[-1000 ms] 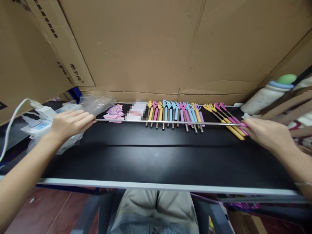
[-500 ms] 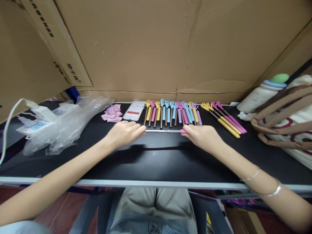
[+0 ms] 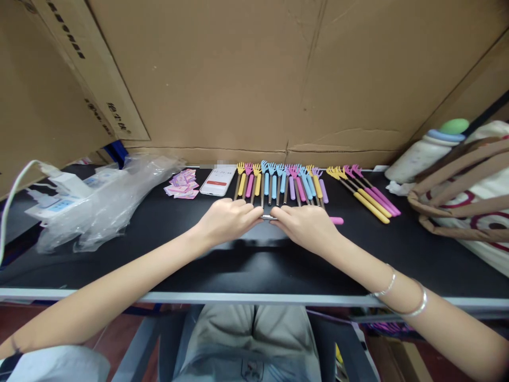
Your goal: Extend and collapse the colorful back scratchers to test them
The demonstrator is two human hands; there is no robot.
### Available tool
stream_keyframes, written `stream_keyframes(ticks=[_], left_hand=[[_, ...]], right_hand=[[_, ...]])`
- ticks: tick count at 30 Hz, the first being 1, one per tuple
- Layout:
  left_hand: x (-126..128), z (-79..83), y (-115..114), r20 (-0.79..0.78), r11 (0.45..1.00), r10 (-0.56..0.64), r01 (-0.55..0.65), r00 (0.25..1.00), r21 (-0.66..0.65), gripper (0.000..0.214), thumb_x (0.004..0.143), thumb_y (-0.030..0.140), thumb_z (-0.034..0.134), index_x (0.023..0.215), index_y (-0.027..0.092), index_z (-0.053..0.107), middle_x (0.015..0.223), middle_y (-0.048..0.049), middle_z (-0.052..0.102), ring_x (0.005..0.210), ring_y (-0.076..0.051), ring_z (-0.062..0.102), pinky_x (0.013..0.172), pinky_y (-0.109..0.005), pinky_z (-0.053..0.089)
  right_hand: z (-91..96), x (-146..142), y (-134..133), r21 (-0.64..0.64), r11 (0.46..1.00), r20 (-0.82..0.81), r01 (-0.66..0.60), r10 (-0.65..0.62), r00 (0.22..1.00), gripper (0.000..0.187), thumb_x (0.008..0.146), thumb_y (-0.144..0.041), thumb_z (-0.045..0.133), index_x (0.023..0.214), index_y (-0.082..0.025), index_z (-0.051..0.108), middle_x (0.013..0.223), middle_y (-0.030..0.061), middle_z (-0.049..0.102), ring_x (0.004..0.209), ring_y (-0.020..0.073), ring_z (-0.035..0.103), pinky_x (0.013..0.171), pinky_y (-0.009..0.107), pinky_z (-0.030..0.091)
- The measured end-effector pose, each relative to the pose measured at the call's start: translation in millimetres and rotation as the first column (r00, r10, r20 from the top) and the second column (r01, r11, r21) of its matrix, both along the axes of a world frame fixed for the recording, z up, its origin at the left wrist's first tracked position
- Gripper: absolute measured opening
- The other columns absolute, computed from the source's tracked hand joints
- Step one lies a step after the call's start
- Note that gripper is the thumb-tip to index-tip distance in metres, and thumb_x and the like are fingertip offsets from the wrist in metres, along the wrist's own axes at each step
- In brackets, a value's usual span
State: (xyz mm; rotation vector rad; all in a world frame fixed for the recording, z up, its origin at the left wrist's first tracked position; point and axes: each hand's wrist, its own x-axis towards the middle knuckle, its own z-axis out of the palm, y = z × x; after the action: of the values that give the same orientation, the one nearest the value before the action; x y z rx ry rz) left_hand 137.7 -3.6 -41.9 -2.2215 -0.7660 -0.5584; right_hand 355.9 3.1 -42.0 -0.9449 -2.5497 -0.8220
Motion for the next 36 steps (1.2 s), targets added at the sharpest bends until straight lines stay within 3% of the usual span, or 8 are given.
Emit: stream_keyframes(ticks=[4, 7, 11, 14, 17, 23, 29, 36], left_hand=[[-3, 9.3, -2, -0.024, 0.999, -0.009, 0.01, 1.0, 0.043, 0.03, 0.096, 0.03, 0.044, 0.069, 0.019, 0.052, 0.056, 0.0025, 0.056, 0.054, -0.012, 0.055, 0.05, -0.027, 0.028], [-26, 15.0, 1, -0.04, 0.995, 0.029, -0.025, 0.999, 0.092, 0.03, 0.096, 0.032, 0.046, 0.07, 0.02, 0.054, 0.058, 0.0023, 0.058, 0.055, -0.012, 0.055, 0.051, -0.026, 0.029], [-91, 17.7, 7, -0.112, 0.981, 0.162, -0.148, 0.98, 0.124, 0.033, 0.097, 0.033, 0.043, 0.069, 0.02, 0.056, 0.062, 0.0013, 0.062, 0.059, -0.012, 0.054, 0.052, -0.026, 0.029], [-138, 18.7, 9, -0.158, 0.942, 0.324, -0.304, 0.933, 0.14, 0.034, 0.097, 0.038, 0.043, 0.072, 0.022, 0.058, 0.063, 0.003, 0.061, 0.06, -0.011, 0.052, 0.054, -0.024, 0.03], [-164, 22.2, 9, -0.173, 0.919, 0.378, -0.346, 0.909, 0.189, 0.036, 0.097, 0.039, 0.044, 0.068, 0.021, 0.057, 0.058, 0.0037, 0.056, 0.06, -0.012, 0.049, 0.054, -0.022, 0.029], [-182, 31.2, 8, -0.208, 0.893, 0.38, -0.299, 0.901, 0.337, 0.035, 0.095, 0.038, 0.048, 0.066, 0.021, 0.055, 0.058, 0.003, 0.053, 0.061, -0.013, 0.044, 0.053, -0.022, 0.027], [-198, 31.3, 7, -0.227, 0.886, 0.386, -0.291, 0.894, 0.362, 0.035, 0.095, 0.037, 0.049, 0.064, 0.02, 0.054, 0.057, 0.0028, 0.053, 0.062, -0.014, 0.045, 0.054, -0.021, 0.028], [-188, 28.8, 9, -0.244, 0.898, 0.41, -0.343, 0.879, 0.276, 0.034, 0.097, 0.036, 0.045, 0.07, 0.02, 0.059, 0.062, 0.0017, 0.057, 0.064, -0.014, 0.047, 0.055, -0.023, 0.028]], right_hand=[[6.1, 0, 0, 0.083, 0.995, 0.013, -0.057, 0.056, 0.998, 0.036, 0.098, -0.033, 0.036, 0.074, -0.018, 0.057, 0.057, -0.0018, 0.057, 0.049, 0.0085, 0.049, 0.05, 0.026, 0.017], [11.3, 21, 9, 0.123, 0.992, 0.03, -0.039, 0.036, 0.999, 0.035, 0.098, -0.033, 0.037, 0.075, -0.018, 0.058, 0.06, -0.0012, 0.059, 0.053, 0.0087, 0.048, 0.053, 0.025, 0.02], [14.7, 89, 30, 0.186, 0.979, 0.08, 0.083, -0.099, 0.992, 0.036, 0.097, -0.035, 0.039, 0.074, -0.018, 0.06, 0.06, 0.0006, 0.059, 0.056, 0.0101, 0.046, 0.055, 0.025, 0.022], [17.1, 145, 44, 0.172, 0.958, 0.122, 0.231, -0.254, 0.96, 0.037, 0.097, -0.039, 0.039, 0.078, -0.018, 0.064, 0.068, 0.0034, 0.063, 0.061, 0.0106, 0.046, 0.057, 0.025, 0.023], [21.4, 177, 53, 0.184, 0.919, 0.13, 0.347, -0.373, 0.919, 0.043, 0.095, -0.047, 0.041, 0.074, -0.017, 0.065, 0.065, 0.0049, 0.062, 0.059, 0.0106, 0.042, 0.055, 0.025, 0.023], [23.6, 201, 60, 0.11, 0.88, 0.084, 0.462, -0.471, 0.878, 0.04, 0.093, -0.044, 0.043, 0.077, -0.017, 0.068, 0.067, 0.0066, 0.062, 0.059, 0.0115, 0.04, 0.055, 0.026, 0.022], [16.9, 236, 62, 0.143, 0.803, 0.069, 0.578, -0.591, 0.804, 0.033, 0.091, -0.035, 0.043, 0.076, -0.019, 0.068, 0.066, 0.0076, 0.062, 0.057, 0.0136, 0.041, 0.053, 0.026, 0.02], [11.0, 241, 58, 0.26, 0.833, 0.101, 0.488, -0.526, 0.845, 0.028, 0.09, -0.03, 0.043, 0.085, -0.018, 0.068, 0.073, 0.0068, 0.066, 0.06, 0.0154, 0.049, 0.052, 0.025, 0.025]])
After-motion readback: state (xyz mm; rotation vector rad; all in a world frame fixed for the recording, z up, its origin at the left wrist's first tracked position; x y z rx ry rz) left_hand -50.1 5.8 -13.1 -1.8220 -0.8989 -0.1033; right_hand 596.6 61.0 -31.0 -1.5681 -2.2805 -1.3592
